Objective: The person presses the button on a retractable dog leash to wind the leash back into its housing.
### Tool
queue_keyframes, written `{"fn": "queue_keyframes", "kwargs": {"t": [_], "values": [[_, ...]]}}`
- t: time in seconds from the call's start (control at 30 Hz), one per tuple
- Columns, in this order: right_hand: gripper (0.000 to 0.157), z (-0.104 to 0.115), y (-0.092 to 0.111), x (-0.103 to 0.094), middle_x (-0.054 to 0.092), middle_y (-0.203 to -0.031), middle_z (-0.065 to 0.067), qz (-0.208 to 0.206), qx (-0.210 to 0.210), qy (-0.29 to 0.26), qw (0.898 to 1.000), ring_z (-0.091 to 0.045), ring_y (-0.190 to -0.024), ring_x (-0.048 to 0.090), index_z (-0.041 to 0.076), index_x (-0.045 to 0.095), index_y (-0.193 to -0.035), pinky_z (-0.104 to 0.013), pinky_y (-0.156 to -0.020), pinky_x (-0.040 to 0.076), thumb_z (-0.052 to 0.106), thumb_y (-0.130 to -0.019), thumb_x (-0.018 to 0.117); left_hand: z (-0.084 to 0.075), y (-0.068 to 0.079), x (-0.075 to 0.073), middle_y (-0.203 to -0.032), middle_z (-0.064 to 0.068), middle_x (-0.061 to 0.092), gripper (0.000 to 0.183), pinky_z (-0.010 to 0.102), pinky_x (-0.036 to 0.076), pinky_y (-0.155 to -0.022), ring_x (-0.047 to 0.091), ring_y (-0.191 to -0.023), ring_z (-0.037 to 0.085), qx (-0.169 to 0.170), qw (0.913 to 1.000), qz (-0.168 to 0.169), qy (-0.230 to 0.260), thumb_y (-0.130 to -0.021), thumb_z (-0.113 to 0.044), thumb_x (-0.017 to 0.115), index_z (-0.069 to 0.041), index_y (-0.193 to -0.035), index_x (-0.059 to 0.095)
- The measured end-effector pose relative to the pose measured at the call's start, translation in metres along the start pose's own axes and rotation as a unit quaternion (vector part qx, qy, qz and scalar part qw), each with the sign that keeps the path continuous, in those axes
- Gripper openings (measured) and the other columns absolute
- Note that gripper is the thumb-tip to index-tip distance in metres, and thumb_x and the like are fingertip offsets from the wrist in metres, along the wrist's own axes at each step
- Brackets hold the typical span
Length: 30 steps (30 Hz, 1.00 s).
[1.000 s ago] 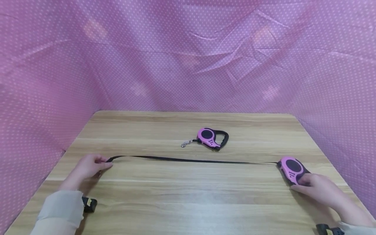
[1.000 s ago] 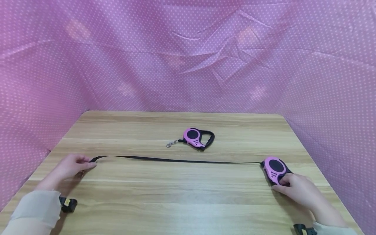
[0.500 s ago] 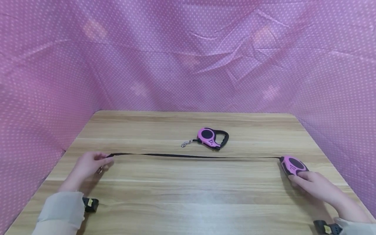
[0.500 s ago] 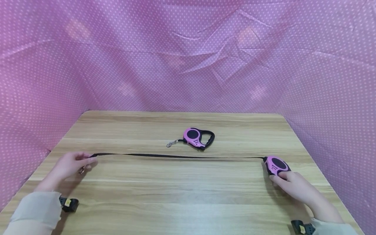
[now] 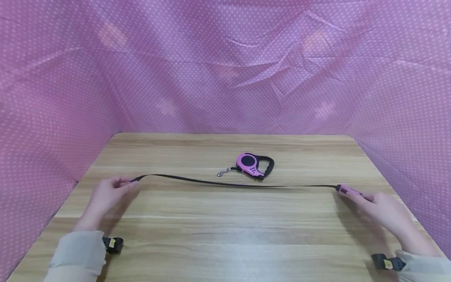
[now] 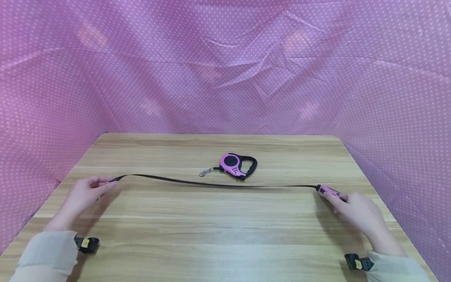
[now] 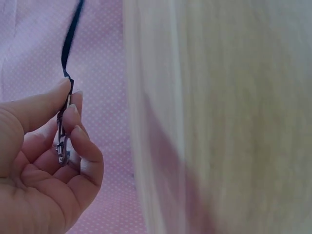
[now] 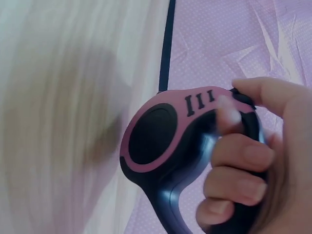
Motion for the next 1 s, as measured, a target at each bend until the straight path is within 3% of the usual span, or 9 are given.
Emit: {"fn": "queue_keyframes", "kwargs": {"t": [0.1, 0.2, 0.27, 0.43, 0.57, 0.67, 0.8, 1.0], "values": [[0.064, 0.005, 0.001, -0.005, 0.055, -0.066, -0.004, -0.030, 0.003, -0.007, 1.000, -0.018, -0.068, 0.051, 0.013, 0.068, -0.080, -0.028, -0.056, 0.033, 0.068, -0.097, 0.039, -0.006, -0.001, -0.001, -0.119, 0.029, 0.065, 0.054, 0.047, 0.051, -0.084, 0.062, -0.106, 0.041, 0.010, 0.9998, -0.015, -0.003, -0.098, -0.045, 0.059, 0.002, -0.123, 0.063], [0.060, 0.011, 0.002, -0.010, 0.056, -0.064, -0.001, -0.062, -0.017, -0.005, 0.998, -0.014, -0.058, 0.043, 0.013, 0.062, -0.072, -0.029, -0.050, 0.030, 0.063, -0.098, 0.042, -0.011, -0.001, -0.002, -0.115, 0.028, 0.068, 0.052, 0.041, 0.051, -0.079, 0.064, -0.101, 0.038, 0.017, 0.9995, -0.025, -0.008, -0.098, -0.044, 0.059, 0.003, -0.121, 0.065], [0.058, 0.014, 0.002, -0.012, 0.065, -0.069, -0.002, -0.076, -0.032, 0.003, 0.997, -0.014, -0.056, 0.044, 0.012, 0.065, -0.073, -0.030, -0.049, 0.031, 0.059, -0.100, 0.043, -0.013, -0.002, -0.001, -0.115, 0.028, 0.068, 0.052, 0.040, 0.051, -0.078, 0.064, -0.100, 0.038, 0.016, 0.9996, -0.024, -0.007, -0.098, -0.043, 0.059, 0.003, -0.121, 0.065], [0.058, 0.015, 0.001, -0.015, 0.068, -0.071, -0.003, -0.089, -0.042, 0.037, 0.994, -0.016, -0.060, 0.050, 0.006, 0.069, -0.078, -0.031, -0.048, 0.033, 0.054, -0.100, 0.045, -0.009, -0.002, -0.001, -0.116, 0.028, 0.067, 0.049, 0.041, 0.050, -0.080, 0.062, -0.102, 0.037, -0.004, 0.9998, -0.018, 0.009, -0.099, -0.039, 0.058, 0.004, -0.122, 0.064], [0.054, 0.015, 0.002, -0.018, 0.058, -0.063, 0.000, -0.111, -0.041, 0.058, 0.991, -0.018, -0.062, 0.048, 0.010, 0.070, -0.078, -0.031, -0.050, 0.032, 0.056, -0.097, 0.048, -0.001, -0.001, -0.004, -0.117, 0.028, 0.065, 0.050, 0.033, 0.047, -0.075, 0.061, -0.099, 0.034, -0.026, 0.9993, -0.021, 0.018, -0.100, -0.037, 0.056, 0.005, -0.126, 0.061], [0.051, 0.016, 0.003, -0.019, 0.048, -0.059, 0.001, -0.130, -0.042, 0.056, 0.989, -0.018, -0.060, 0.042, 0.015, 0.063, -0.069, -0.031, -0.050, 0.029, 0.056, -0.096, 0.051, 0.002, -0.001, -0.007, -0.118, 0.029, 0.064, 0.048, 0.029, 0.046, -0.071, 0.061, -0.098, 0.033, -0.033, 0.9988, -0.034, 0.012, -0.100, -0.036, 0.056, 0.005, -0.126, 0.061], [0.051, 0.017, 0.003, -0.020, 0.050, -0.060, 0.000, -0.134, -0.048, 0.061, 0.988, -0.018, -0.059, 0.042, 0.014, 0.063, -0.068, -0.032, -0.049, 0.029, 0.055, -0.096, 0.052, 0.003, -0.002, -0.011, -0.116, 0.028, 0.065, 0.044, 0.027, 0.046, -0.069, 0.061, -0.096, 0.032, -0.031, 0.9982, -0.051, 0.001, -0.100, -0.033, 0.057, 0.004, -0.124, 0.062], [0.059, 0.015, 0.000, -0.022, 0.068, -0.079, -0.021, -0.124, -0.043, 0.080, 0.988, -0.031, -0.065, 0.058, 0.003, 0.074, -0.091, -0.035, -0.049, 0.034, 0.057, -0.095, 0.052, 0.003, -0.003, -0.012, -0.112, 0.028, 0.067, 0.044, 0.026, 0.047, -0.068, 0.063, -0.092, 0.029, -0.033, 0.9979, -0.056, -0.004, -0.100, -0.033, 0.057, 0.005, -0.121, 0.063]]}}
Point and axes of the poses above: each hand's wrist, its own y-axis away from the middle knuckle, its own x-axis out of the palm, z = x × y, the point moved 7 cm from there along -y, towards the middle knuckle
